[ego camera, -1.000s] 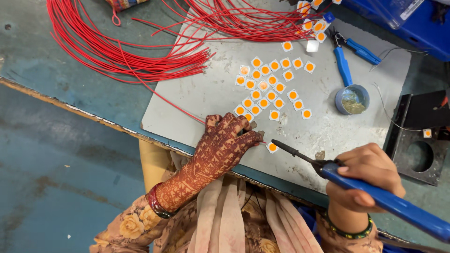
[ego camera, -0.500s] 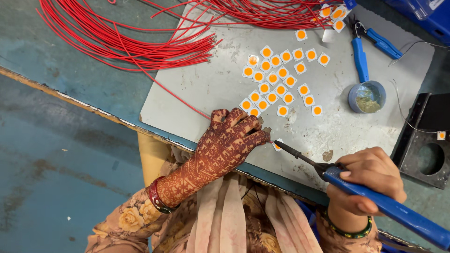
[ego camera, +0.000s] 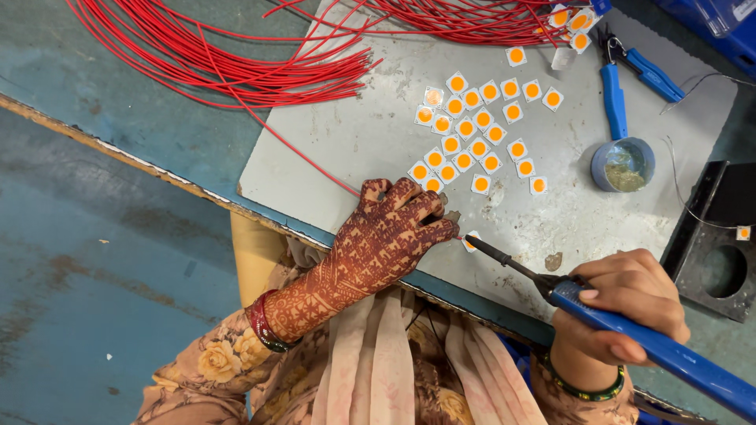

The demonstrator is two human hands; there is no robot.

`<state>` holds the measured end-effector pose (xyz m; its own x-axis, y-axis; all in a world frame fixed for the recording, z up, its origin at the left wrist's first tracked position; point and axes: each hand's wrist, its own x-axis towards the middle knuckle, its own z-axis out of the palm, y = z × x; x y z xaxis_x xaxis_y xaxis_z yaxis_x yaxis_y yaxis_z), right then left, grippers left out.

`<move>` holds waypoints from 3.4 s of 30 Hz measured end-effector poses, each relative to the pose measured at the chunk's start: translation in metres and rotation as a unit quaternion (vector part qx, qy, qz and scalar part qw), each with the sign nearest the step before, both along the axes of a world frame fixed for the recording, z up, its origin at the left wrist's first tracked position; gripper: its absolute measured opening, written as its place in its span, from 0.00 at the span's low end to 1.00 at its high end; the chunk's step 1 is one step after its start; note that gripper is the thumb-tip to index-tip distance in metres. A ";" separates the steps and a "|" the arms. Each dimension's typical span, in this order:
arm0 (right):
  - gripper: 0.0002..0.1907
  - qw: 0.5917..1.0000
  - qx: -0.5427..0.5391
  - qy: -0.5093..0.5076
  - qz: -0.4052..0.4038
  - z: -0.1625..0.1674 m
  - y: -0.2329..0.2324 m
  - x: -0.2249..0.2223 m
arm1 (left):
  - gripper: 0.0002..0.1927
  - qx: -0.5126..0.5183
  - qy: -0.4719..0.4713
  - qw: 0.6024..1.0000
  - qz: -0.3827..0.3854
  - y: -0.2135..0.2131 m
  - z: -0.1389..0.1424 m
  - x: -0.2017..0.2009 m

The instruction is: The person solders red wires onto small LED modules at a workbench. They hold a wire in one hand and a soldering iron in the other, solder each wired module, and set the finished piece with a pile of completed modules at the edge of the board, repeating the cycle.

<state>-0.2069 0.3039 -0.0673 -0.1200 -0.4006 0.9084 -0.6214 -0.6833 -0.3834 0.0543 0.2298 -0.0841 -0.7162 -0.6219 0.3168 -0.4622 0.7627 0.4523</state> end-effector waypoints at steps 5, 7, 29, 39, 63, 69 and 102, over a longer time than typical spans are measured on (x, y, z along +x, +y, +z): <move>0.30 1.000 -0.008 0.012 0.021 0.001 -0.002 -0.001 | 0.12 -0.012 0.004 1.000 -0.001 0.000 -0.001 0.000; 0.30 1.000 -0.001 0.012 0.026 0.001 -0.001 -0.002 | 0.12 -0.012 0.000 1.000 0.000 0.000 0.000 0.000; 0.28 0.965 0.178 0.185 0.056 0.074 0.009 0.043 | 0.15 -0.014 0.005 1.000 -0.011 0.002 -0.002 0.003; 0.32 0.995 -0.050 0.082 0.004 0.043 -0.008 -0.012 | 0.14 -0.029 0.008 1.000 -0.007 0.004 -0.002 0.005; 0.29 0.990 0.025 -0.029 -0.137 -0.076 0.017 -0.098 | 0.17 -0.174 -0.019 0.976 0.128 -0.034 0.006 0.043; 0.28 0.988 0.016 0.016 -0.154 -0.069 0.020 -0.098 | 0.14 -0.163 0.009 0.951 0.264 -0.110 0.006 0.093; 0.33 0.993 0.015 -0.094 -0.075 -0.020 0.000 -0.051 | 0.15 0.039 0.091 0.995 0.026 -0.024 0.021 0.013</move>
<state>-0.2580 0.3040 -0.0870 -0.3464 -0.3920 0.8523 -0.6309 -0.5750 -0.5209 0.0676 0.2062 -0.0636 -0.6181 -0.6844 0.3867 -0.4054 0.6990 0.5891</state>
